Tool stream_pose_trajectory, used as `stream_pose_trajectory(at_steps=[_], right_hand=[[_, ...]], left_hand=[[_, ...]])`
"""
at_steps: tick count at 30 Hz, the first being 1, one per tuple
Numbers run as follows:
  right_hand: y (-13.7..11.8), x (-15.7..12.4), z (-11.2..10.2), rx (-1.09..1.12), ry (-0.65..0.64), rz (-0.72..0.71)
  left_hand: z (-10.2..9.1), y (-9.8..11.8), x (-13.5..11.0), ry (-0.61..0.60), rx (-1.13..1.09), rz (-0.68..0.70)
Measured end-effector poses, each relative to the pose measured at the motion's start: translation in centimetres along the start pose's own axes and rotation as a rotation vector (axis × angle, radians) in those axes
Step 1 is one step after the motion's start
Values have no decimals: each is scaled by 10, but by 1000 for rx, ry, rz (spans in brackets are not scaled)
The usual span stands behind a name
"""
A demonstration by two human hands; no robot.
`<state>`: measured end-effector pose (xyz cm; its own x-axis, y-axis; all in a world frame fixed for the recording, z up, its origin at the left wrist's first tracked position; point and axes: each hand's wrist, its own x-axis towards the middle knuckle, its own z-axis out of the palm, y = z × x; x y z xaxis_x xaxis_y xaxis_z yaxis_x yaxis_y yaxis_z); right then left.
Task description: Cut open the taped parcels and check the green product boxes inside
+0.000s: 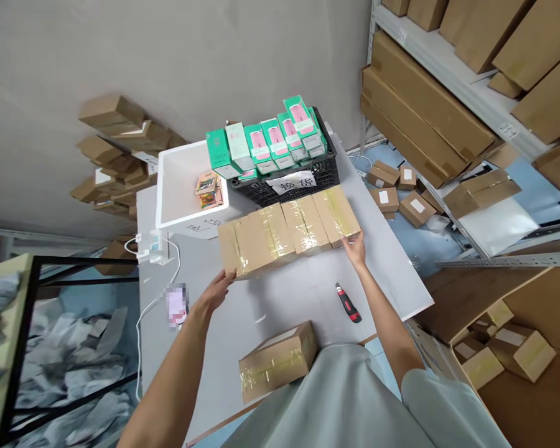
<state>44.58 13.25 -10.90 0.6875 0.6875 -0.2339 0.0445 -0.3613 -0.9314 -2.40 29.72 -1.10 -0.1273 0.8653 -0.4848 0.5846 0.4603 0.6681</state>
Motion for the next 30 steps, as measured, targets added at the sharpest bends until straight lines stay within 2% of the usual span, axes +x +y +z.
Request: stream_pose_trajectory(at_steps=[3, 5, 9, 13, 15, 17, 20, 23, 26, 27, 30], right_hand=[[2, 3, -13, -23, 15, 67], [10, -12, -16, -115, -20, 81], [42, -83, -12, -416, -214, 109], [80, -166, -8, -681, -364, 123], [89, -192, -9, -744, -370, 73], [88, -206, -11, -734, -337, 65], [75, -208, -17, -598, -270, 126], [65, -201, -19, -602, -330, 86], [61, -199, -16, -603, -366, 29], [59, -201, -14, -510, -358, 5], [41, -216, -8, -293, -443, -12]], left_hand=[[24, 14, 5, 61, 20, 52], [37, 14, 1, 124, 42, 75], [61, -9, -24, 209, 78, 130], [72, -57, -70, 189, 96, 185], [69, -85, -94, 165, 106, 186], [62, -113, -117, 147, 112, 173], [46, -152, -149, 99, 126, 175], [32, -188, -176, 18, 119, 226], [21, -221, -195, -67, 102, 321], [19, -231, -200, -110, 110, 350], [17, -254, -206, -253, 160, 424]])
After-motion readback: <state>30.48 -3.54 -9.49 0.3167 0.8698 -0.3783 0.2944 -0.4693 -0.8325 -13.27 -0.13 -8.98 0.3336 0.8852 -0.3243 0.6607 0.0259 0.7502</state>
